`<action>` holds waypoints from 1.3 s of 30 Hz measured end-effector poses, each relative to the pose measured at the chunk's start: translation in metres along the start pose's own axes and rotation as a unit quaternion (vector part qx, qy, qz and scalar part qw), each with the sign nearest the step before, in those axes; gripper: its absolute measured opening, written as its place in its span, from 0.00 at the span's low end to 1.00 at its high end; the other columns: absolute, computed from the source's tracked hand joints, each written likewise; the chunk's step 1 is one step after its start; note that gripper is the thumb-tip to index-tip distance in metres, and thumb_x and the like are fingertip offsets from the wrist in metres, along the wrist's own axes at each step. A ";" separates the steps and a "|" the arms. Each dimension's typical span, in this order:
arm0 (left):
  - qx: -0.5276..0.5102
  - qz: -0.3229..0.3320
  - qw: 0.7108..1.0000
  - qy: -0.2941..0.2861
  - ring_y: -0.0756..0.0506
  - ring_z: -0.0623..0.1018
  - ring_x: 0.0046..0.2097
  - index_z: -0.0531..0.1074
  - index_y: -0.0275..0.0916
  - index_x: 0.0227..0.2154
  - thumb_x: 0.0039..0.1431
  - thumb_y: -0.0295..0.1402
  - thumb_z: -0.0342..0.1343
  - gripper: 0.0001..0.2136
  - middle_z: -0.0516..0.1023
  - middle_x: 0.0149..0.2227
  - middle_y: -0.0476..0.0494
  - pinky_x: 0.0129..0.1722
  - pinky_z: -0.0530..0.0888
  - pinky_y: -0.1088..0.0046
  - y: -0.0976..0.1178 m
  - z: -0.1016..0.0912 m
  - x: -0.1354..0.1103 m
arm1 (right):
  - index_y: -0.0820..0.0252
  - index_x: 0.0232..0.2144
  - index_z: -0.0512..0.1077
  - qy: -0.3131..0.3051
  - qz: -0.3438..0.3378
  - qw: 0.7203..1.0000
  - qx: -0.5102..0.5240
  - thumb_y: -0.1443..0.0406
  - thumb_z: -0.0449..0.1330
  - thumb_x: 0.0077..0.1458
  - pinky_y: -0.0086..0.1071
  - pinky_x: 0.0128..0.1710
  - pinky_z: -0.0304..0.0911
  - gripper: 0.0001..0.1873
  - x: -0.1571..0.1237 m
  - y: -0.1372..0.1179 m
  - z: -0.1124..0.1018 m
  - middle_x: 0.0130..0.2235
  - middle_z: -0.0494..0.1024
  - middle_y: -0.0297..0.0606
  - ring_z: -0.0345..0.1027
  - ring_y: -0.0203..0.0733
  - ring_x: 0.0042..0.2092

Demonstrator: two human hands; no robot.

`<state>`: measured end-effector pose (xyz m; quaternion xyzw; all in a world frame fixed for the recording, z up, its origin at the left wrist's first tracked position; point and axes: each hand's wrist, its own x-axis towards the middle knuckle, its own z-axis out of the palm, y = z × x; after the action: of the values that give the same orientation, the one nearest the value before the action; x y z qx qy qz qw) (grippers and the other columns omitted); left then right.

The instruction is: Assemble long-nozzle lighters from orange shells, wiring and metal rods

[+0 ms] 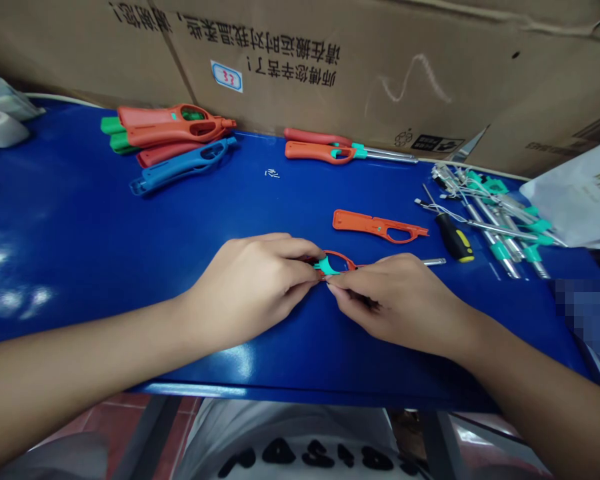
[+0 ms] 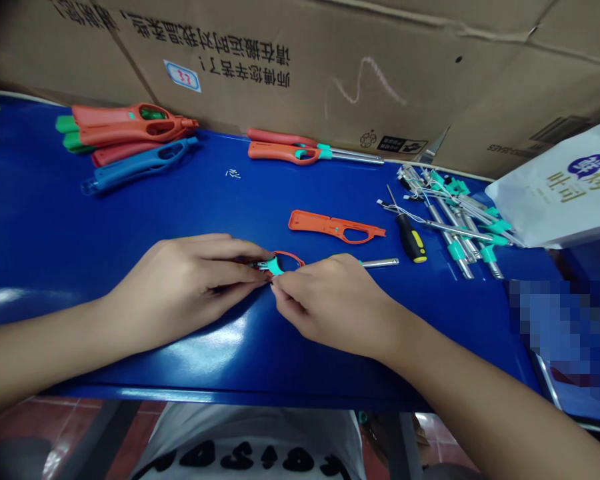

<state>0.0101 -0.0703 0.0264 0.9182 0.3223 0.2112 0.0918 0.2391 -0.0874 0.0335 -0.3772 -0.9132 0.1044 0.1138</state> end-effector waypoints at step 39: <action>0.046 -0.091 0.986 -0.131 0.36 0.80 0.46 0.71 0.40 0.52 0.59 0.34 0.58 0.17 0.80 0.47 0.39 0.41 0.77 0.60 -0.018 -0.029 0.007 | 0.57 0.41 0.73 0.160 0.155 0.973 0.064 0.62 0.64 0.56 0.43 0.46 0.68 0.10 0.004 0.071 -0.021 0.43 0.78 0.43 0.73 0.49 0.44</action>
<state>-0.0082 -0.0512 0.0494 0.9078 0.3996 0.0650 0.1094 0.2893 -0.0331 0.0343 -0.5179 -0.8049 0.1171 0.2651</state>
